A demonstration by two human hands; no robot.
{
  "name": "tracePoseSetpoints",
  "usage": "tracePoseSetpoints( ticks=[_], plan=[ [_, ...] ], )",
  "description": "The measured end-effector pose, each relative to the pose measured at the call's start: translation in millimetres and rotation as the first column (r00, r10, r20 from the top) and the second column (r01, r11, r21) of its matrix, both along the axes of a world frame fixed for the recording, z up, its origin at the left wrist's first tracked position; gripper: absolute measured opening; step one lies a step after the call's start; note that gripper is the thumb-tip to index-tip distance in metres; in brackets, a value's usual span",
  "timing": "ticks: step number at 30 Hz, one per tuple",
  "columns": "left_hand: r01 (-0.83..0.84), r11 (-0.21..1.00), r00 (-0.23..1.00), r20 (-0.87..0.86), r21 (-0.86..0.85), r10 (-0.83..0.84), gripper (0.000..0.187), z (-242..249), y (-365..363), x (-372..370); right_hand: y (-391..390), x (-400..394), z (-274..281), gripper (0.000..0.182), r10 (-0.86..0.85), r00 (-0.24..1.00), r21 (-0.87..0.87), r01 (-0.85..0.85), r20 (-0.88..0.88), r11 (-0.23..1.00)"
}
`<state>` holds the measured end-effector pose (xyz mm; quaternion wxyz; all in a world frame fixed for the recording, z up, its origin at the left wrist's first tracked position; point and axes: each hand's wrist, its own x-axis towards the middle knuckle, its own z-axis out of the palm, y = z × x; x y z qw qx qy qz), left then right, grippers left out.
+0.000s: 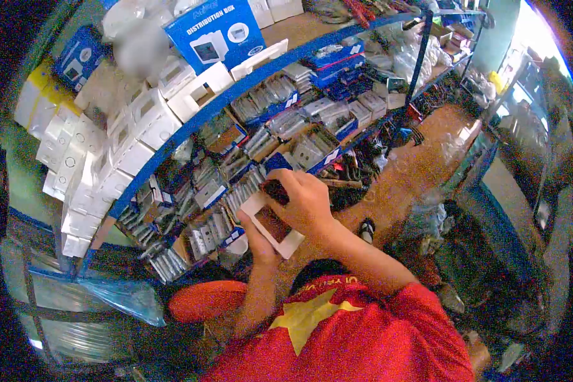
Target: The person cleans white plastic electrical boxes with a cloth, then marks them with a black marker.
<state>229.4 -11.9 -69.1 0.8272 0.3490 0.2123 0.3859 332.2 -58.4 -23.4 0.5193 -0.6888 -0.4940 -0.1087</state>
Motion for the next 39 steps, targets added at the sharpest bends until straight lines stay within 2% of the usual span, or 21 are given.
tracePoseSetpoints(
  ticks=[3,4,6,7,8,10,13,14,16,19,22,23,26,27,28,31,32,34,36,38,39],
  plan=[
    [0.112,0.993,0.994,-0.009,-0.043,-0.112,0.083,-5.5,22.7,-10.5,-7.9,-10.7,-11.1,0.026,0.059,0.996,-0.135,-0.050,0.064,0.990],
    [0.130,0.991,0.989,-0.070,0.029,-0.127,0.084,-4.6,27.3,-13.7,-12.5,-15.4,-12.4,0.029,0.085,0.996,-0.138,-0.083,0.015,0.987],
    [0.258,0.965,0.962,-0.078,-0.035,-0.260,0.085,-10.7,42.7,-20.7,-16.6,-19.3,-10.9,0.034,0.141,0.986,-0.128,-0.152,-0.087,0.980],
    [0.241,0.969,0.968,-0.056,-0.063,-0.244,0.085,-8.3,40.5,-18.6,-18.2,-17.5,-4.4,0.031,0.140,0.981,-0.135,-0.159,-0.137,0.978],
    [0.228,0.969,0.972,-0.039,-0.096,-0.233,0.086,-4.6,34.6,-15.8,-12.4,-12.9,-10.2,0.032,0.078,0.995,-0.027,-0.080,-0.069,0.996],
    [0.198,0.974,0.975,-0.079,-0.111,-0.207,0.081,-5.1,27.9,-14.6,-10.1,-9.1,6.0,0.033,0.001,1.000,-0.049,0.000,0.023,0.999],
    [0.156,0.987,0.973,-0.176,0.030,-0.149,0.069,-18.4,30.3,-9.8,-6.7,-15.1,2.8,0.033,0.180,0.981,-0.131,-0.169,0.077,0.977],
    [0.176,0.979,0.982,-0.046,-0.107,-0.181,0.064,-35.8,36.4,-12.4,-3.4,-16.4,0.9,0.038,0.258,0.955,-0.066,-0.251,0.149,0.966],
    [0.223,0.967,0.973,-0.031,-0.124,-0.229,0.062,-26.8,38.6,-17.7,-7.5,-15.3,5.0,0.043,0.330,0.926,-0.190,-0.296,0.185,0.936],
    [0.198,0.979,0.977,-0.065,-0.053,-0.202,0.061,-13.6,30.8,-13.7,-13.0,-15.1,9.7,0.043,0.230,0.973,-0.234,-0.231,-0.033,0.944],
    [0.185,0.982,0.973,-0.137,-0.035,-0.188,0.063,-11.6,27.6,-11.4,-12.9,-13.1,13.8,0.040,0.239,0.966,-0.318,-0.260,-0.103,0.912],
    [0.163,0.978,0.973,-0.140,-0.127,-0.181,0.066,-16.0,28.2,-11.6,-10.7,-13.0,7.1,0.037,0.276,0.960,-0.238,-0.277,-0.040,0.931],
    [0.077,0.978,0.993,-0.074,-0.195,-0.093,0.075,-30.5,21.1,-10.0,-20.1,-16.6,-0.5,0.039,0.346,0.938,-0.420,-0.312,0.005,0.852],
    [0.160,0.974,0.987,0.055,-0.163,-0.153,0.084,-10.6,17.2,-9.0,-24.7,-22.0,-4.6,0.040,0.413,0.910,-0.408,-0.384,-0.019,0.828],
    [0.342,0.924,0.906,0.322,-0.173,-0.275,0.090,-26.6,33.3,-10.9,-30.4,-26.1,-9.2,0.041,0.439,0.898,-0.444,-0.402,-0.021,0.800],
    [0.356,0.934,0.932,0.080,-0.026,-0.353,0.092,-27.0,39.0,-11.5,-42.2,-21.6,4.0,0.044,0.458,0.889,-0.593,-0.364,0.009,0.718],
    [0.317,0.948,0.948,-0.032,0.019,-0.317,0.092,-22.2,33.1,-12.4,-40.9,-19.1,5.5,0.044,0.430,0.903,-0.499,-0.365,0.016,0.786],
    [0.190,0.980,0.965,-0.196,0.062,-0.175,0.092,-10.2,24.3,-7.6,-33.5,-11.9,10.6,0.046,0.365,0.930,-0.282,-0.342,0.032,0.896],
    [-0.004,0.999,0.952,-0.307,0.049,0.019,0.093,-5.6,12.2,-1.6,-34.5,-10.8,9.8,0.048,0.344,0.938,-0.369,-0.303,0.051,0.879],
    [0.159,0.986,0.986,-0.064,0.054,-0.156,0.092,-27.0,24.7,-4.3,-39.1,-11.5,-9.2,0.050,0.387,0.915,-0.428,-0.308,0.111,0.850],
    [0.252,0.967,0.965,0.066,0.023,-0.253,0.091,-54.4,43.5,-6.1,-43.1,-6.1,-17.1,0.051,0.527,0.849,-0.533,-0.429,0.038,0.729]
  ],
)
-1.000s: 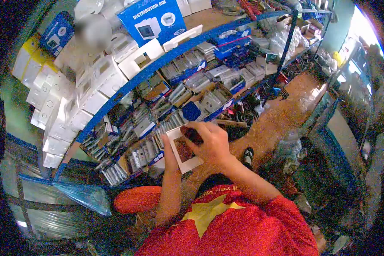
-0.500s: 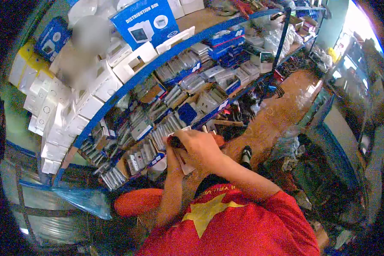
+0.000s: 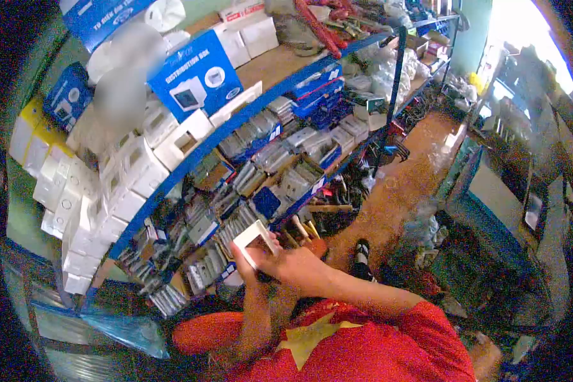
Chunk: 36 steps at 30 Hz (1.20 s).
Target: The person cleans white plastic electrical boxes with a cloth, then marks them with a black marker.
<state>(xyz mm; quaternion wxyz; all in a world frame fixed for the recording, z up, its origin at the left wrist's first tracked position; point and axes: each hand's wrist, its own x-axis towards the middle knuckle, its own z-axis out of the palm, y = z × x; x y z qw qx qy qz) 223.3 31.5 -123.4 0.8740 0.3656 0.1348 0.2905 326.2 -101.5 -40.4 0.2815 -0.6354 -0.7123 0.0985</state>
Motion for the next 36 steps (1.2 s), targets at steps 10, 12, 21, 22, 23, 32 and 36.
tracePoseSetpoints(
  ticks=[10,12,21,22,23,32,36],
  plan=[
    [-0.293,0.910,0.956,0.095,0.293,0.277,0.083,91.3,-14.4,51.7,-41.1,62.8,13.2,0.040,-0.122,0.937,-0.155,0.074,-0.326,0.985],
    [-0.306,0.900,0.952,0.120,0.311,0.283,0.085,114.2,-17.9,60.3,-50.2,79.2,14.9,0.045,-0.232,0.887,-0.232,0.147,-0.400,0.962],
    [-0.385,0.803,0.923,0.208,0.455,0.324,0.052,127.1,-40.4,142.5,-34.3,167.7,18.8,0.039,-0.258,0.805,0.407,0.513,-0.534,0.756],
    [-0.338,0.820,0.941,0.181,0.462,0.286,0.055,131.7,-41.4,150.0,-33.2,182.5,29.4,0.032,-0.289,0.819,0.453,0.528,-0.496,0.718],
    [-0.288,0.836,0.958,0.151,0.467,0.246,0.059,138.4,-42.1,156.5,-31.7,196.2,46.7,0.027,-0.334,0.831,0.467,0.534,-0.446,0.705],
    [-0.126,-0.179,0.704,0.215,0.976,0.677,0.069,193.8,-6.0,158.3,16.8,330.1,150.7,0.017,-0.262,0.860,0.447,0.461,-0.438,0.767],
    [0.235,-0.271,0.458,0.139,0.934,0.878,0.064,213.7,-1.8,172.2,58.9,348.8,178.4,0.019,-0.091,0.945,0.316,0.195,-0.314,0.929]
  ],
)
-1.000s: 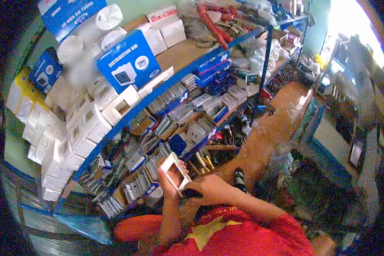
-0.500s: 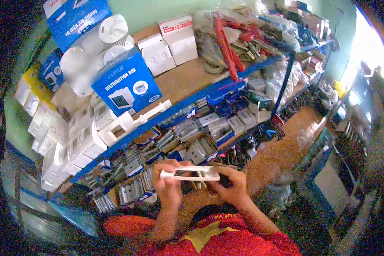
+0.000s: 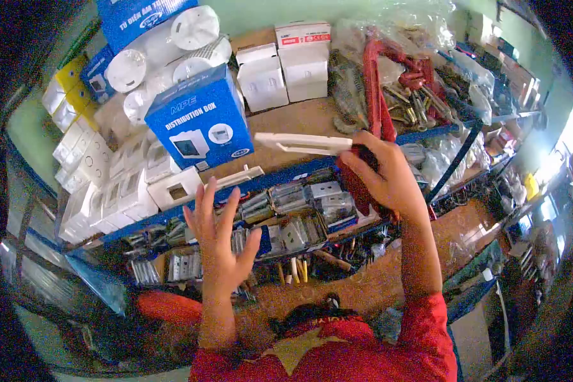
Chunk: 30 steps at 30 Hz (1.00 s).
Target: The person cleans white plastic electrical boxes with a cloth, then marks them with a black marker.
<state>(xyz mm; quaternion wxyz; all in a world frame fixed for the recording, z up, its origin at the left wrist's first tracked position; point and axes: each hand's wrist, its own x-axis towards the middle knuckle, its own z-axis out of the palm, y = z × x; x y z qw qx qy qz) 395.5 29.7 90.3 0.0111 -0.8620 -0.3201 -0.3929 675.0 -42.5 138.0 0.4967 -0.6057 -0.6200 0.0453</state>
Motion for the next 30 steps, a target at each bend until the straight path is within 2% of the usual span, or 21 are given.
tracePoseSetpoints(
  ticks=[2,4,6,8,9,12,15,18,21,24,27,30],
  plan=[
    [-0.100,0.995,0.989,-0.113,-0.018,0.097,0.066,0.1,8.0,3.2,22.4,11.6,-0.2,0.020,0.107,0.982,-0.035,-0.103,0.157,0.994],
    [-0.179,0.984,0.958,-0.225,0.014,0.178,0.071,2.4,13.8,5.3,34.0,14.8,-0.1,0.023,0.181,0.967,-0.087,-0.168,0.179,0.982],
    [-0.190,0.981,0.951,-0.245,0.021,0.190,0.074,5.7,16.6,6.8,40.7,16.8,0.8,0.027,0.215,0.957,-0.141,-0.189,0.197,0.972],
    [-0.216,0.976,0.936,-0.279,0.029,0.216,0.079,8.6,21.2,8.8,47.6,21.2,-2.1,0.027,0.208,0.954,-0.087,-0.193,0.215,0.977],
    [-0.238,0.970,0.930,-0.277,0.047,0.242,0.079,9.2,24.2,10.7,50.9,23.9,-2.9,0.028,0.199,0.954,-0.058,-0.191,0.226,0.980],
    [-0.293,0.953,0.917,-0.261,0.074,0.302,0.078,8.0,30.4,17.7,57.4,28.3,-4.5,0.029,0.211,0.950,-0.115,-0.188,0.231,0.975],
    [-0.311,0.944,0.914,-0.239,0.111,0.329,0.075,7.3,35.7,19.4,54.2,32.8,10.5,0.030,0.265,0.936,-0.241,-0.208,0.234,0.948],
    [-0.318,0.939,0.915,-0.216,0.131,0.340,0.073,10.6,36.8,16.1,59.4,42.5,6.0,0.030,0.387,0.918,-0.130,-0.375,0.087,0.918],
    [-0.301,0.943,0.924,-0.201,0.141,0.325,0.071,8.1,38.2,16.2,62.9,41.0,13.5,0.031,0.267,0.916,-0.190,-0.217,0.298,0.957],
    [-0.310,0.942,0.924,-0.192,0.127,0.330,0.070,5.7,39.8,16.6,75.6,43.5,7.0,0.032,0.214,0.909,-0.207,-0.146,0.358,0.967],
    [-0.335,0.936,0.914,-0.202,0.108,0.351,0.067,4.9,40.3,15.0,73.2,42.7,12.3,0.035,0.235,0.878,-0.299,-0.112,0.418,0.948],
    [-0.344,0.933,0.911,-0.202,0.103,0.359,0.063,3.7,39.8,14.1,73.9,48.3,11.6,0.038,0.285,0.895,-0.309,-0.178,0.345,0.934]
  ],
)
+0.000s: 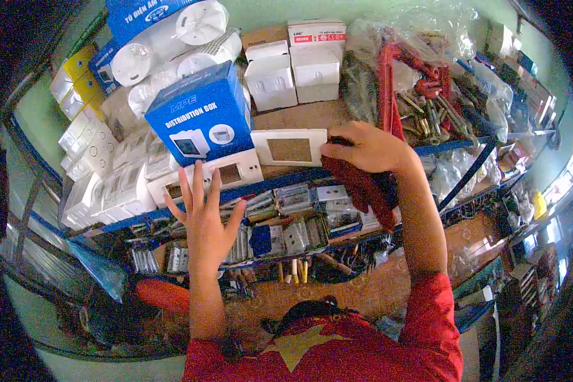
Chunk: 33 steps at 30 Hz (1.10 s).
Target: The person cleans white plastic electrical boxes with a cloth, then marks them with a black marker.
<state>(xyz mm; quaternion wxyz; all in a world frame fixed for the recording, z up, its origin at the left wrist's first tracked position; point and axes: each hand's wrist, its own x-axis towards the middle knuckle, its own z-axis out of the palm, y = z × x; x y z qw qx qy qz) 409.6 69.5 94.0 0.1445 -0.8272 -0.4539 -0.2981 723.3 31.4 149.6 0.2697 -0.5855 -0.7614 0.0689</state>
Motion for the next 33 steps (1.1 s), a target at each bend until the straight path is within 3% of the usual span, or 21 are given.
tracePoseSetpoints(
  ticks=[6,9,12,15,18,21,24,27,30,33],
  plan=[
    [0.028,0.999,0.999,0.028,-0.019,-0.027,0.059,-3.1,-2.8,-0.4,16.4,17.2,-9.3,0.043,0.036,0.983,-0.062,-0.047,-0.178,0.997],
    [0.072,0.997,0.995,0.069,-0.019,-0.070,0.057,-5.6,-7.9,-2.4,11.3,6.7,6.1,0.036,-0.028,0.995,-0.190,0.009,-0.101,0.982],
    [0.111,0.994,0.984,0.140,-0.012,-0.108,0.050,-20.1,-17.0,-7.1,13.1,3.7,-0.2,0.044,-0.054,0.998,-0.065,0.055,0.010,0.996],
    [0.116,0.993,0.980,0.161,-0.005,-0.113,0.045,-25.7,-18.3,-11.1,17.6,7.3,5.3,0.042,-0.046,0.997,-0.178,0.057,0.062,0.982],
    [0.105,0.994,0.979,0.172,0.028,-0.109,0.046,-19.1,-12.3,-17.4,13.7,-4.7,1.3,0.038,-0.019,0.997,0.052,0.023,-0.071,0.998],
    [0.067,0.998,0.989,0.132,0.004,-0.067,0.048,-15.0,-6.9,-18.5,18.6,-2.6,-1.3,0.034,0.071,0.991,0.132,-0.056,-0.112,0.990],
    [0.079,0.997,0.990,0.119,-0.007,-0.078,0.048,-18.4,-7.1,-16.1,15.4,2.6,10.7,0.030,0.094,0.984,0.015,-0.093,-0.151,0.996],
    [0.105,0.994,0.986,0.132,-0.014,-0.103,0.049,-18.0,-9.6,-14.2,20.0,10.9,-2.4,0.028,-0.013,1.000,0.202,0.008,0.023,0.979],
    [0.110,0.994,0.990,0.094,-0.014,-0.108,0.049,-17.3,-8.4,-15.2,18.4,14.7,18.0,0.030,0.052,0.999,-0.010,-0.052,0.006,0.999],
    [0.085,0.996,0.994,0.075,-0.010,-0.084,0.050,-15.8,-9.4,-14.8,21.4,10.4,19.5,0.035,0.051,0.998,-0.035,-0.050,0.035,0.998]
  ],
)
